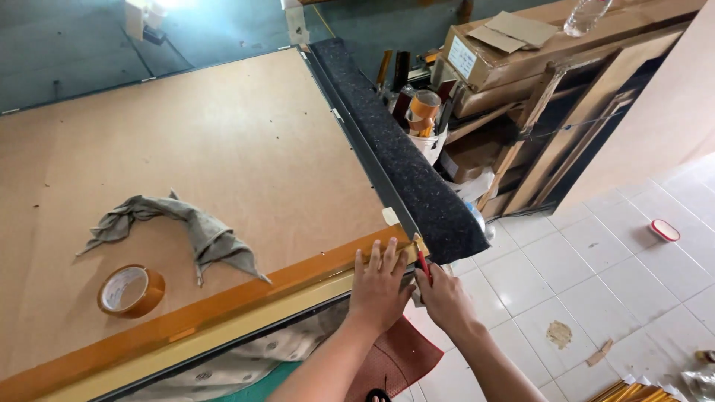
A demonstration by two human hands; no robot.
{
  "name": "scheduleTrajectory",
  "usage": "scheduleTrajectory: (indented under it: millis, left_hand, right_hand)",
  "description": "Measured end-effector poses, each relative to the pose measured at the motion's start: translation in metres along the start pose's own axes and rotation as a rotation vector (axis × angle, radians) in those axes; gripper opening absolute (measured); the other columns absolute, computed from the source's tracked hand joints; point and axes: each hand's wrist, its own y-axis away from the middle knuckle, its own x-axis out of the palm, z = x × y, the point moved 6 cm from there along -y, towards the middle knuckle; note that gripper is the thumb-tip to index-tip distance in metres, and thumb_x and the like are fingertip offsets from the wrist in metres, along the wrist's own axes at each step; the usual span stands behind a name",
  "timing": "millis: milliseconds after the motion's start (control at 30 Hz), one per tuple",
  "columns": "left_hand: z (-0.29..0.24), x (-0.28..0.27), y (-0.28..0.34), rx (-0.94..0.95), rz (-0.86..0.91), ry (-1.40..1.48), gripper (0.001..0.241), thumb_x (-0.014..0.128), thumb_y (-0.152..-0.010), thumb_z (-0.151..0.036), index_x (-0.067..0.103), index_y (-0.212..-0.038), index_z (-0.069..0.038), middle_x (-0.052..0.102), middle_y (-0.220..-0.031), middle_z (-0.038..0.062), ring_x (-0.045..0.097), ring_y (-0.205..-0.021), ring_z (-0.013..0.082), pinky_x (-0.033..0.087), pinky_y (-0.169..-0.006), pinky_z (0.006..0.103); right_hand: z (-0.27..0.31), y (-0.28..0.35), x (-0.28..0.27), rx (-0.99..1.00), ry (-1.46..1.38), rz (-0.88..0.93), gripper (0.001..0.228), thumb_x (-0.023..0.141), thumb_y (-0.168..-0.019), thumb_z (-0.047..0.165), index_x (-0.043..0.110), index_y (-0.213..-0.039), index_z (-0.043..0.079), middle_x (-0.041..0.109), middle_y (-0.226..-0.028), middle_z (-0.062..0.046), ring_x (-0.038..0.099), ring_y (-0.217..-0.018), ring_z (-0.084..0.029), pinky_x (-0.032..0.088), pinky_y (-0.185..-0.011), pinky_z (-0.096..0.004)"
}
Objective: Applying adhesive tape to the edges of a picture frame backing, smoothing it with a cloth, and peeling the backing.
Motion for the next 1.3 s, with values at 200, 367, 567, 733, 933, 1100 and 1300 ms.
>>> scheduleTrajectory:
  millis: [200, 367, 567, 733, 933, 1100, 1300]
  left_hand:
    - [0.001, 0.013, -0.006, -0.031, 0.179, -0.064, 0.061, 0.036, -0.085, -0.048, 0.025, -0.135, -0.017, 0.020, -0.141, 0.012, 0.020, -0.126, 0.0342, 0.018, -0.094, 0.0565]
    - [-0.003, 0.013, -0.004, -0.045, 0.124, -0.045, 0.059, 0.037, -0.085, -0.048, 0.027, -0.135, -0.017, 0.020, -0.140, 0.013, 0.020, -0.125, 0.0345, 0.016, -0.094, 0.0563]
    - [-0.003, 0.013, -0.001, -0.043, 0.031, -0.068, 0.061, 0.040, -0.083, -0.047, 0.029, -0.134, -0.015, 0.021, -0.140, 0.013, 0.021, -0.125, 0.0338, 0.017, -0.096, 0.0558]
    - [-0.004, 0.012, -0.001, -0.043, 0.034, -0.051, 0.060, 0.040, -0.084, -0.047, 0.029, -0.133, -0.015, 0.021, -0.139, 0.013, 0.022, -0.125, 0.0342, 0.016, -0.095, 0.0560]
    - [-0.005, 0.008, -0.002, -0.056, 0.016, -0.056, 0.053, 0.044, -0.083, -0.045, 0.036, -0.130, -0.022, 0.027, -0.134, 0.011, 0.028, -0.122, 0.0336, 0.021, -0.095, 0.0566]
    - [-0.004, 0.012, -0.001, -0.068, 0.014, -0.066, 0.055, 0.044, -0.083, -0.046, 0.033, -0.132, -0.023, 0.026, -0.134, 0.011, 0.028, -0.122, 0.0344, 0.021, -0.095, 0.0574]
    - [-0.005, -0.001, -0.004, -0.099, 0.220, 0.001, 0.051, 0.033, -0.088, -0.045, 0.028, -0.134, -0.025, 0.024, -0.136, 0.012, 0.024, -0.126, 0.0333, 0.015, -0.097, 0.0571]
  right_hand:
    - [-0.005, -0.005, -0.002, -0.034, 0.079, 0.013, 0.032, 0.034, -0.091, 0.038, 0.053, -0.087, 0.013, 0.063, -0.072, -0.006, 0.061, -0.059, -0.019, 0.048, -0.058, -0.035]
    - [-0.006, -0.004, 0.001, -0.050, 0.073, 0.077, 0.030, 0.033, -0.091, 0.036, 0.051, -0.085, 0.013, 0.061, -0.072, -0.005, 0.060, -0.064, -0.019, 0.048, -0.063, -0.036]
    - [-0.002, -0.003, -0.002, -0.053, 0.085, 0.089, 0.031, 0.032, -0.092, 0.037, 0.051, -0.085, 0.013, 0.060, -0.070, -0.005, 0.060, -0.062, -0.019, 0.048, -0.063, -0.036]
    - [-0.001, -0.008, -0.003, -0.031, 0.157, 0.087, 0.033, 0.031, -0.091, 0.040, 0.051, -0.089, 0.014, 0.063, -0.078, -0.007, 0.061, -0.068, -0.021, 0.047, -0.067, -0.038]
    - [-0.012, -0.022, 0.006, 0.019, 0.193, 0.128, 0.038, 0.028, -0.084, 0.049, 0.050, -0.088, 0.019, 0.064, -0.081, -0.010, 0.062, -0.089, -0.030, 0.046, -0.081, -0.043]
    - [-0.015, -0.012, 0.002, 0.037, 0.145, 0.153, 0.037, 0.030, -0.083, 0.051, 0.051, -0.084, 0.020, 0.065, -0.078, -0.006, 0.062, -0.087, -0.030, 0.046, -0.079, -0.041]
    - [-0.034, -0.028, -0.005, 0.094, -0.092, 0.055, 0.025, 0.048, -0.076, 0.038, 0.057, -0.084, 0.016, 0.065, -0.076, -0.011, 0.063, -0.084, -0.031, 0.047, -0.075, -0.041]
